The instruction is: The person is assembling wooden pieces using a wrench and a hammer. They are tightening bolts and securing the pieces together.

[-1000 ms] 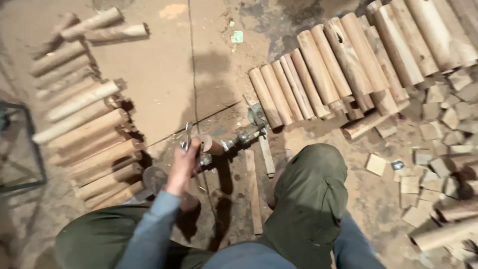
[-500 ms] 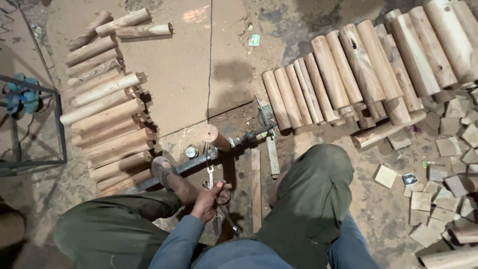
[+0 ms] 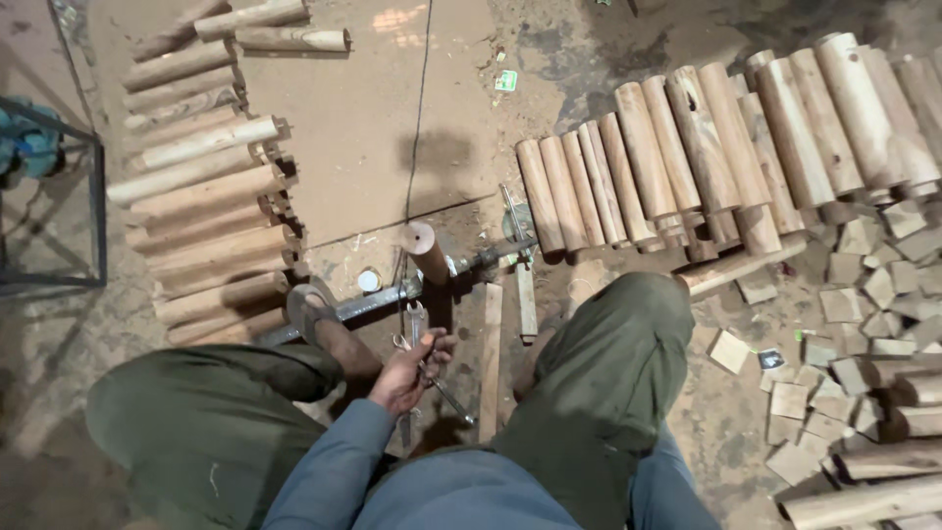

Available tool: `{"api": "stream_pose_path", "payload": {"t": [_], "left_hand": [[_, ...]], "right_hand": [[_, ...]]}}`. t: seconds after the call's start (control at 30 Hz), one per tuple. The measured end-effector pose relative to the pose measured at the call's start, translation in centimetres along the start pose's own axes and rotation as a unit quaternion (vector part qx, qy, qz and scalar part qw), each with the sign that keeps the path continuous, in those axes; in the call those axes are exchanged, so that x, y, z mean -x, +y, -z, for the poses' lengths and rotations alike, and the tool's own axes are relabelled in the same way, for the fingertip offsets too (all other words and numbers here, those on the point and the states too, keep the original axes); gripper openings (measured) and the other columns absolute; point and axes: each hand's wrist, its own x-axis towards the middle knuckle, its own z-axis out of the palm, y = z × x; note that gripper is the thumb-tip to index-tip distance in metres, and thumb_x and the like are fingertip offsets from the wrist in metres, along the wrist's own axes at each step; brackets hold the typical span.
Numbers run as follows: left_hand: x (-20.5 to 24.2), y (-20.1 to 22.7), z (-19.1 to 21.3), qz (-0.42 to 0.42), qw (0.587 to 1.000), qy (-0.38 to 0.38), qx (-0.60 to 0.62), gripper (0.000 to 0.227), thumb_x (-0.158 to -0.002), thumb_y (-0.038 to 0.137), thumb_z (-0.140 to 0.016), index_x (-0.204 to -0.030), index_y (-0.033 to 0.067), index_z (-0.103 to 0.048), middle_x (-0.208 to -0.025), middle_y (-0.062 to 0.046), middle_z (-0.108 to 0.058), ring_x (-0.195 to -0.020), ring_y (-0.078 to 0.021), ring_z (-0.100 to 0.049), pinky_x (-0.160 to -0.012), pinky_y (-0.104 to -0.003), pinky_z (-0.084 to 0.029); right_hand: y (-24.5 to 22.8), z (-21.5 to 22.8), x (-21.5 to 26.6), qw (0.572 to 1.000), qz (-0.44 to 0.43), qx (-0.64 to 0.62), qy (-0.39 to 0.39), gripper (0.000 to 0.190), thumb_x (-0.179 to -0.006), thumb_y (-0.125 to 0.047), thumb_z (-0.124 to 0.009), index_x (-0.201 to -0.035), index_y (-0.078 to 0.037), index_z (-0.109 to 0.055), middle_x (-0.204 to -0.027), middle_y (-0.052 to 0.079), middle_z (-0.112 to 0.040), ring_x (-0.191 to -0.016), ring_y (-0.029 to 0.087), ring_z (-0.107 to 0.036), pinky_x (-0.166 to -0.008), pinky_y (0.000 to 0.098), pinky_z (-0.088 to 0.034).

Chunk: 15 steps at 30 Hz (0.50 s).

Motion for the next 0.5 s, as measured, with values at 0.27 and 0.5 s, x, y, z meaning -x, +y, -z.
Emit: {"api": "stream_pose_path", "payload": {"t": [0.27, 0.5], "left_hand": [[2.9, 3.1, -6.8, -0.065, 0.992, 0.007, -0.108, 0.035, -0.102, 0.037, -0.067, -0.108, 0.0025, -0.066, -0.082, -0.011, -0.069, -0.048, -0.0094, -0.049, -0.036, -0.024, -0.034], [7.4, 4.8, -12.8, -0.125, 0.989, -0.063, -0.045, 0.026, -0.098, 0.025, -0.073, -0.099, 0.0007, -0.063, -0.079, -0.007, -0.066, -0.054, -0.0121, -0.056, -0.047, -0.027, -0.042]], "right_hand": [[-3.9, 3.7, -3.7, 0.914, 0.238, -0.058, 0.325, 0.039, -0.096, 0.010, -0.068, -0.132, 0.005, -0.055, -0.132, 0.021, -0.058, -0.117, 0.033, -0.062, -0.103, 0.0463, -0.052], [-17.4, 12.3, 5.6, 0.801, 0.367, -0.473, 0.007, 0.027, -0.109, 0.008, -0.070, -0.126, -0.002, -0.052, -0.109, 0.009, -0.065, -0.095, 0.018, -0.069, -0.083, 0.0324, -0.062]]}}
